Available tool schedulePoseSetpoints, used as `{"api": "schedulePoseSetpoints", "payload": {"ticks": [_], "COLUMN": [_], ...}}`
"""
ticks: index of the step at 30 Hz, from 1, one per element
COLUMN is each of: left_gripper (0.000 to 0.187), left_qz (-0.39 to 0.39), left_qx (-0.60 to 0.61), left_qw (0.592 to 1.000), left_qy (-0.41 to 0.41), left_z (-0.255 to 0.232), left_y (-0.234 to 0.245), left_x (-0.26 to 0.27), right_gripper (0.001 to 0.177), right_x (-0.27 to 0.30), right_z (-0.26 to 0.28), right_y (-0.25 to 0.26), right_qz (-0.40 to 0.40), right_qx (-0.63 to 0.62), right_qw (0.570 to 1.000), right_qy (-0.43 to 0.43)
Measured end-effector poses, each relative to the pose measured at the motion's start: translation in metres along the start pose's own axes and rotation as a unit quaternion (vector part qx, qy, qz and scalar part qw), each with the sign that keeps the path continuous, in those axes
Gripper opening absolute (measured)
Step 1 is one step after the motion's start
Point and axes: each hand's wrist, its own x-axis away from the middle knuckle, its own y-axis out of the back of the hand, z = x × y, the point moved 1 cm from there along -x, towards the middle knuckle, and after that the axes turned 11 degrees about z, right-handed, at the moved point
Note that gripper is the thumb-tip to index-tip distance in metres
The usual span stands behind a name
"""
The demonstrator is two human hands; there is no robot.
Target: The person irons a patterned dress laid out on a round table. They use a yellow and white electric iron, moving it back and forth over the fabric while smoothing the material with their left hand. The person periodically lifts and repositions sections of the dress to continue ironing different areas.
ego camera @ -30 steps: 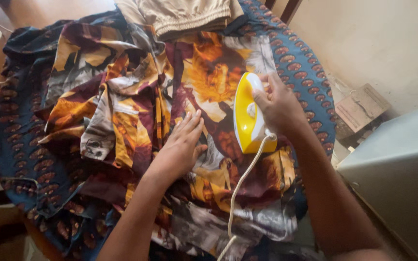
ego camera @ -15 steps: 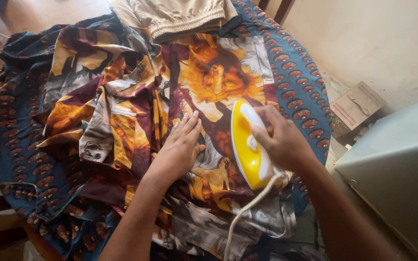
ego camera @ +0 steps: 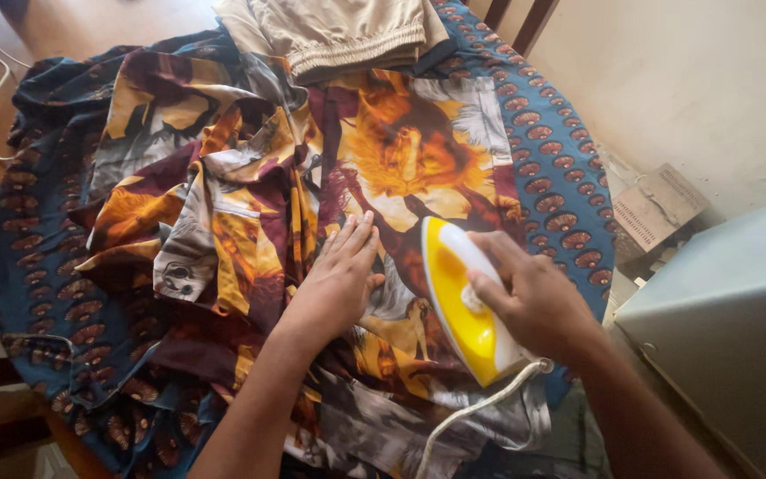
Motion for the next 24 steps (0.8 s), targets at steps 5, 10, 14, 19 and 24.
{"api": "schedulePoseSetpoints", "payload": {"ticks": [5,10,14,19,24], "left_gripper": [0.064,0.064,0.065,0.055,0.035], "left_qz": [0.005,0.012,0.001,-0.029,-0.061], "left_qx": [0.015,0.003,0.003,0.014,0.051], "left_qw": [1.0,1.0,1.0,0.999,0.997], "left_qy": [0.013,0.013,0.009,-0.017,0.007], "left_z": [-0.001,-0.006,-0.005,0.0,0.004], "left_y": [0.002,0.005,0.005,0.008,0.021], "left_x": [0.0,0.0,0.001,0.005,0.014], "right_gripper": [0.039,0.042,0.05,0.051,0.058], "right_x": [-0.031,-0.051,-0.043,-0.042,-0.044], "right_z": [-0.007,-0.004,-0.001,0.014,0.031], "right_y": [0.012,0.013,0.007,0.012,0.016], "right_qz": [-0.073,-0.074,-0.018,0.027,0.081], "right_qx": [-0.004,-0.082,-0.081,-0.056,-0.024], "right_qw": [0.994,0.984,0.993,0.994,0.993], "right_qy": [0.082,0.141,0.088,0.092,0.081]}}
